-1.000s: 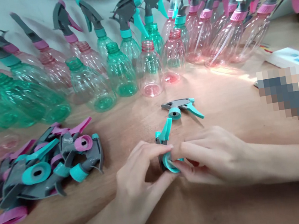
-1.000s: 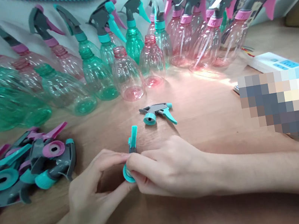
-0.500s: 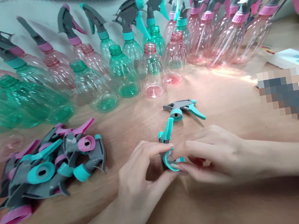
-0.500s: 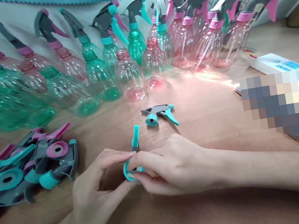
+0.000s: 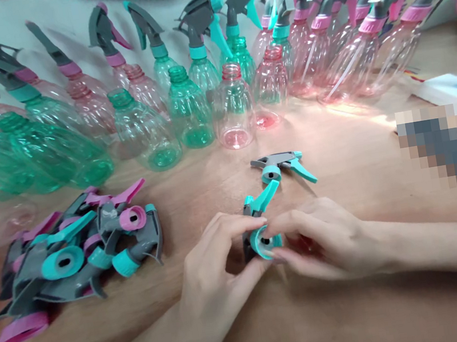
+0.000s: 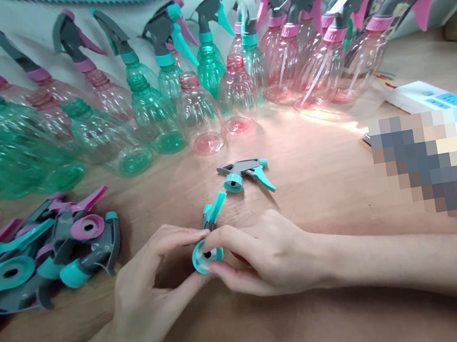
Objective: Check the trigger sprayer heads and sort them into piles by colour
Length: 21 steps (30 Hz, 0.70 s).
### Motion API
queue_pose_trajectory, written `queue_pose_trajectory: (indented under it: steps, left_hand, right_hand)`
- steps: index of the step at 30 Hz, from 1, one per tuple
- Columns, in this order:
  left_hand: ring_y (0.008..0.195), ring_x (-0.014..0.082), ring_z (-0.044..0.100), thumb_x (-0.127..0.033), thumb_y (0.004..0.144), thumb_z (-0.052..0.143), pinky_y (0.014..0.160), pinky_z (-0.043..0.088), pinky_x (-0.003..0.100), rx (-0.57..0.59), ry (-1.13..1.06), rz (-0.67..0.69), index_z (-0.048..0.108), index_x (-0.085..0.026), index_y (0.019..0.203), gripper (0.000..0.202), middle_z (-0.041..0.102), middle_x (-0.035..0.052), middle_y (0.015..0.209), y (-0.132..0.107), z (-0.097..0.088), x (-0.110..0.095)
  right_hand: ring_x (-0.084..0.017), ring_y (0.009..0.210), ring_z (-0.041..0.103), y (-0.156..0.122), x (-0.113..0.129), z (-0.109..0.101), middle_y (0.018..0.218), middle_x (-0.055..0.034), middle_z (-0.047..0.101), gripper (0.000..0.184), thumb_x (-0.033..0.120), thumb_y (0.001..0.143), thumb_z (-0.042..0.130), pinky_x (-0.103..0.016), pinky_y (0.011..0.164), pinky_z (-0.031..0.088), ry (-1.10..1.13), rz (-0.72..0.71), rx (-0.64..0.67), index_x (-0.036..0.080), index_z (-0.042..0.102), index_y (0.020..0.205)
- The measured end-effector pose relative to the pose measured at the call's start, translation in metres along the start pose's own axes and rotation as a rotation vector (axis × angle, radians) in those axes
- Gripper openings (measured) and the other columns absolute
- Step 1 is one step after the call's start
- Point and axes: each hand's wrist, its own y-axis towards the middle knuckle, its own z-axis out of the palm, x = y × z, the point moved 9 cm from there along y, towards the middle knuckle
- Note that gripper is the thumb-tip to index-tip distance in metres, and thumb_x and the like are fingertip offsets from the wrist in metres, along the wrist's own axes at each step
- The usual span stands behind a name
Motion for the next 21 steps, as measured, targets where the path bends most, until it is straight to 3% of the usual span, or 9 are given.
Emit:
queue_pose_trajectory:
  steps: [7, 15, 21]
  left_hand:
    - [0.080, 0.0140, 0.062, -0.015, 0.079, 0.068, 0.071, 0.053, 0.025, 0.013, 0.000, 0.001, 0.058, -0.020, 0.103, 0.026, 0.065, 0.0018, 0.092, 0.002, 0.002, 0.000]
    - [0.077, 0.0142, 0.062, -0.014, 0.079, 0.066, 0.067, 0.052, 0.024, 0.002, 0.020, 0.013, 0.058, -0.020, 0.101, 0.025, 0.064, 0.0019, 0.090, 0.006, -0.001, -0.005]
    - [0.083, 0.0139, 0.061, -0.010, 0.078, 0.063, 0.072, 0.051, 0.023, -0.040, 0.127, 0.011, 0.059, -0.020, 0.110, 0.034, 0.059, 0.0026, 0.094, 0.005, -0.012, -0.008]
  right_hand:
    - [-0.009, 0.053, 0.055, -0.002, 0.003, 0.002, 0.068, -0.0007, 0.063, 0.015, 0.012, 0.084, 0.052, -0.020, 0.052, 0.044, -0.027, -0.059, -0.036, 0.011, 0.053, 0.100]
    - [-0.008, 0.043, 0.046, -0.009, 0.001, 0.001, 0.055, 0.0066, 0.053, 0.020, 0.017, 0.085, 0.055, -0.019, 0.045, 0.039, 0.012, -0.068, -0.052, 0.012, 0.051, 0.103]
    - [-0.009, 0.053, 0.056, -0.014, 0.006, 0.007, 0.068, 0.0012, 0.063, 0.018, 0.015, 0.083, 0.057, -0.021, 0.050, 0.044, 0.068, -0.121, -0.012, 0.015, 0.049, 0.099]
